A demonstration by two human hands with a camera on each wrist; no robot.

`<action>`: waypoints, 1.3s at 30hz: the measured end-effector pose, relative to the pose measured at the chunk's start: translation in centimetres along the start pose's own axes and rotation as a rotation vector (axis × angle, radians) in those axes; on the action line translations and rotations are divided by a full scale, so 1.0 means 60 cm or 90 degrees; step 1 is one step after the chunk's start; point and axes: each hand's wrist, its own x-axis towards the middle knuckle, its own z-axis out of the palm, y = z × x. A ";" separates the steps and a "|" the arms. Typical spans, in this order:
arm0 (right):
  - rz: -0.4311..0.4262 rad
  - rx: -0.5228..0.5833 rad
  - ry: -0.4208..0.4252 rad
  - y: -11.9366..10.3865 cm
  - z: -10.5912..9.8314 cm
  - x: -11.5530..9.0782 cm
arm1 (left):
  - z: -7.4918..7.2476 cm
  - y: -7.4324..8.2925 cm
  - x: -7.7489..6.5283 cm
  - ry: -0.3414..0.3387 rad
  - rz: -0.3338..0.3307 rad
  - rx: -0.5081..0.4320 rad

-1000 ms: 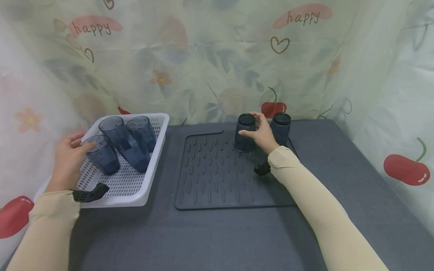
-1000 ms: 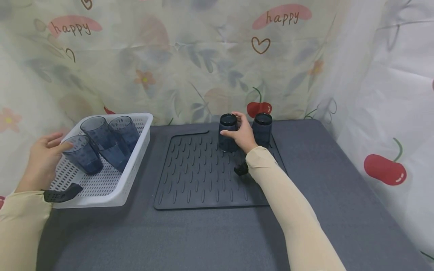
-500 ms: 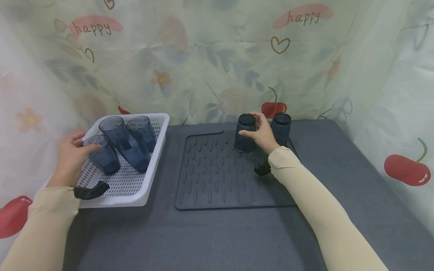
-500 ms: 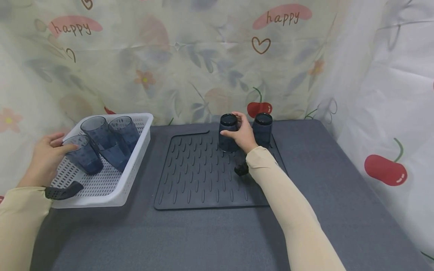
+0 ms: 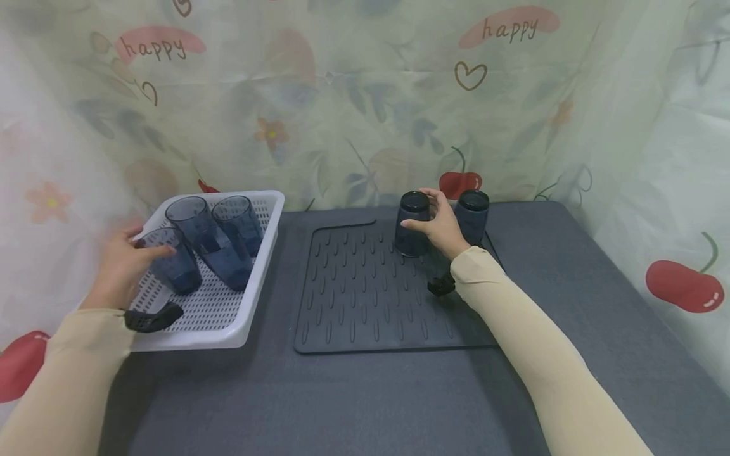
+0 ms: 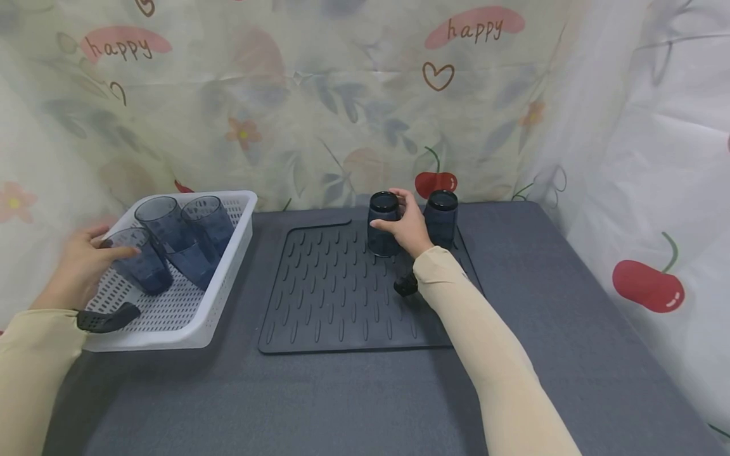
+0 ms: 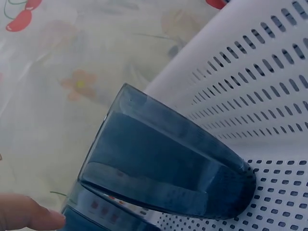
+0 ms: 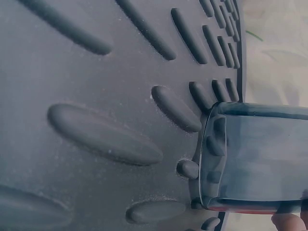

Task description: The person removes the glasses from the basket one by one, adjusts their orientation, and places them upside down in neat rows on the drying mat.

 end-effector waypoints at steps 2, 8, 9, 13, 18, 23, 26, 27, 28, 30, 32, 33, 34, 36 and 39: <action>0.002 0.001 -0.002 0.000 0.000 0.000 | -0.002 -0.002 0.001 -0.010 0.000 0.007; -0.001 -0.006 -0.005 0.001 -0.001 0.001 | -0.003 -0.007 0.007 -0.036 0.014 0.008; -0.002 -0.006 -0.004 0.001 -0.002 0.001 | -0.002 -0.008 0.009 -0.039 0.015 0.008; -0.005 -0.003 0.000 0.001 -0.002 0.001 | -0.001 -0.010 0.014 -0.046 0.019 0.009; -0.008 -0.010 0.000 0.000 -0.003 0.000 | 0.000 -0.013 0.018 -0.049 0.023 0.013; -0.009 -0.019 -0.002 -0.001 -0.003 0.000 | -0.001 -0.014 0.020 -0.054 0.027 0.030; -0.008 -0.020 -0.005 -0.002 -0.003 0.000 | -0.003 -0.013 0.020 -0.058 0.022 0.037; -0.007 -0.021 -0.006 -0.003 -0.003 0.001 | -0.003 -0.012 0.020 -0.059 0.019 0.041; -0.006 -0.022 -0.007 -0.003 -0.004 0.001 | -0.003 -0.011 0.020 -0.061 0.017 0.042; -0.006 -0.022 -0.008 -0.003 -0.004 0.001 | -0.004 -0.010 0.020 -0.062 0.013 0.051; -0.006 -0.023 -0.008 -0.002 -0.004 0.001 | -0.004 -0.010 0.021 -0.062 0.008 0.059; -0.006 -0.024 -0.009 -0.002 -0.004 0.002 | -0.005 -0.010 0.021 -0.063 0.006 0.063; -0.006 -0.025 -0.009 -0.002 -0.004 0.002 | -0.005 -0.011 0.022 -0.063 0.004 0.066; -0.005 -0.025 -0.009 -0.001 -0.004 0.002 | -0.006 -0.013 0.024 -0.065 0.005 0.074; -0.003 -0.027 -0.009 -0.001 -0.004 0.001 | -0.007 -0.016 0.026 -0.068 0.006 0.076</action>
